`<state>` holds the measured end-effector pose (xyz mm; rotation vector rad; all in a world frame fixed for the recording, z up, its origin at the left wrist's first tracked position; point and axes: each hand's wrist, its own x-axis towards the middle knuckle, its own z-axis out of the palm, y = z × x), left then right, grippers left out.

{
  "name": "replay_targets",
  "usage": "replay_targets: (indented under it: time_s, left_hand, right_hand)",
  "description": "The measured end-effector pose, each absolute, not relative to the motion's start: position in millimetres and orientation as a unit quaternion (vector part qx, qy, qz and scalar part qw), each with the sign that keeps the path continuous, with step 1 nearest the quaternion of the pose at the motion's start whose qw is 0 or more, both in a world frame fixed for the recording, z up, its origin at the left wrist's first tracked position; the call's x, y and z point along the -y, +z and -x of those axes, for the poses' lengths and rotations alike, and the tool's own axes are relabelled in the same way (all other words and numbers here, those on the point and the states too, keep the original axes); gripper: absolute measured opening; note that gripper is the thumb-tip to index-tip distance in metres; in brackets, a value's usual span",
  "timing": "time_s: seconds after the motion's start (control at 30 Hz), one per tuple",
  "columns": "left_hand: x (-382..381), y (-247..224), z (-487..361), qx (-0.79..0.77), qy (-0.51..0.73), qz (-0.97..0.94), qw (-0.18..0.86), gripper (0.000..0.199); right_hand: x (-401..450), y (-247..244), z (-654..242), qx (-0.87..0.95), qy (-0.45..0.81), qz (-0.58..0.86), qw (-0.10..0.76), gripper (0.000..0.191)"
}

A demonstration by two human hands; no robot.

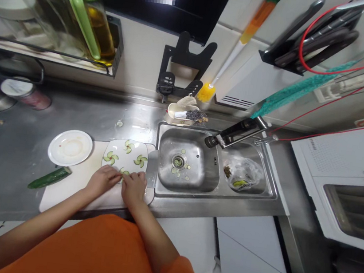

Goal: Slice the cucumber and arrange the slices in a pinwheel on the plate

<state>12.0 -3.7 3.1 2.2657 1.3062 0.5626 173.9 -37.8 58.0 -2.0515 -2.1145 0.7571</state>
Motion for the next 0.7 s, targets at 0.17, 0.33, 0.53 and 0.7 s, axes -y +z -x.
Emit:
replay_targets:
  time_s: [0.17, 0.33, 0.53, 0.7]
  left_hand:
    - [3.3, 1.9, -11.9, -0.473, 0.196, -0.829, 0.223, 0.024]
    - [3.3, 3.5, -11.8, -0.472, 0.193, -0.831, 0.221, 0.022]
    - [3.6, 4.8, -10.8, -0.471, 0.196, -0.829, 0.229, 0.022]
    - [3.2, 5.8, -9.7, -0.467, 0.206, -0.83, 0.226, 0.022]
  right_hand:
    - [37.4, 55.4, -173.9, 0.698, 0.249, 0.669, 0.044, 0.021]
    - [36.8, 54.5, -173.4, 0.695, 0.251, 0.672, 0.045, 0.021]
    - [36.9, 55.2, -173.6, 0.693, 0.25, 0.675, 0.043, 0.021]
    - [37.2, 55.6, -175.1, 0.687, 0.25, 0.68, 0.049, 0.022]
